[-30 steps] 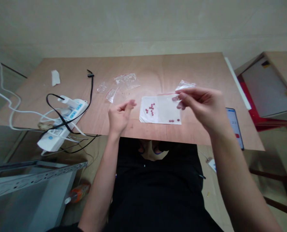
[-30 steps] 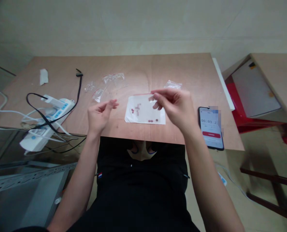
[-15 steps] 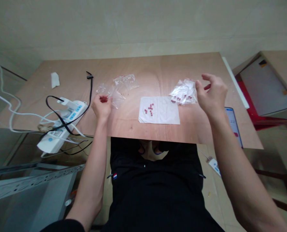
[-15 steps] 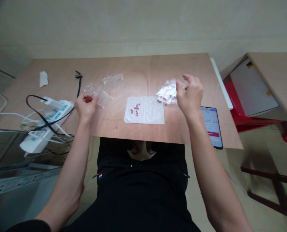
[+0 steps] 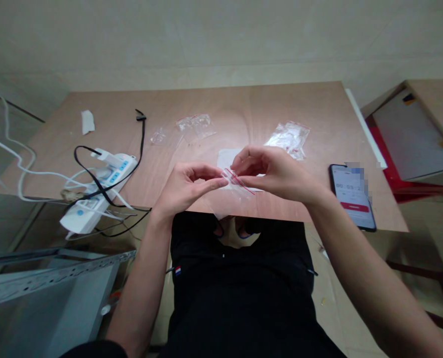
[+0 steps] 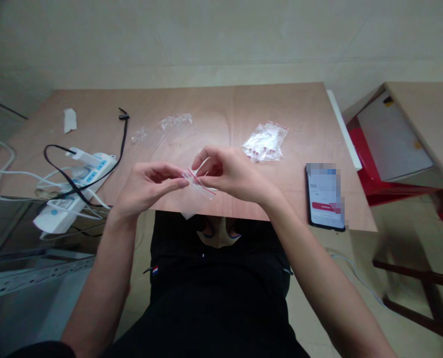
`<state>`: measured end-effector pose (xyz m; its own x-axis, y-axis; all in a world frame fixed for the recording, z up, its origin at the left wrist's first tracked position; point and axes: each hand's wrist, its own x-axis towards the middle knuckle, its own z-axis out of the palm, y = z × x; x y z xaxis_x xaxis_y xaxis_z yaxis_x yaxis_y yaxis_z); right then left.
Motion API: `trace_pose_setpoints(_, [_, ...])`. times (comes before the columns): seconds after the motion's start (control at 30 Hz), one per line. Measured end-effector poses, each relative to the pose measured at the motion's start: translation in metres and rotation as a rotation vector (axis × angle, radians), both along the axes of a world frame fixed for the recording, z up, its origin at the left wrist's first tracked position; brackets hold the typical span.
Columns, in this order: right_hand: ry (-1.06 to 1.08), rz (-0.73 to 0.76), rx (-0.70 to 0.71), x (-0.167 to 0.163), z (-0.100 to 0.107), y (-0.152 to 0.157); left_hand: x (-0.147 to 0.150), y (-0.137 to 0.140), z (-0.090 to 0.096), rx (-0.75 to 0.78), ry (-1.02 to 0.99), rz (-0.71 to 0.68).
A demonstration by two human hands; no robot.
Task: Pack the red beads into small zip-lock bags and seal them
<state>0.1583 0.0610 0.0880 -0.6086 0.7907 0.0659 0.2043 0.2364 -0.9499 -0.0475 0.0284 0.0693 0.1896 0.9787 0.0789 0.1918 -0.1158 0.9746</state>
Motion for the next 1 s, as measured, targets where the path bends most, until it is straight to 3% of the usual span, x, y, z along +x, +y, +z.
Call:
trace_pose_setpoints(0.13, [0.109,0.012,-0.111,0.000,-0.007,-0.007,-0.001,-0.005,0.002,-0.087,-0.014,-0.062])
trace_pose_setpoints(0.3, [0.122,-0.048,-0.098,-0.002,-0.017,-0.015,-0.004,-0.007,-0.002,-0.209,-0.005,-0.056])
trace_pose_setpoints(0.5, [0.220,-0.138,-0.206,-0.002,-0.024,-0.025,-0.002,-0.008,-0.004,-0.214,-0.009,-0.076])
trace_pose_setpoints(0.73, [0.065,-0.011,-0.244,0.003,-0.024,-0.031,-0.002,-0.008,-0.006,-0.215,0.012,-0.185])
trace_pose_setpoints(0.87, [0.006,0.010,-0.264,0.006,-0.030,-0.031,-0.009,-0.013,-0.005,-0.109,0.218,-0.262])
trace_pose_setpoints(1.0, [-0.050,-0.021,-0.143,0.004,-0.033,-0.036,-0.003,-0.029,0.005,0.072,0.496,-0.255])
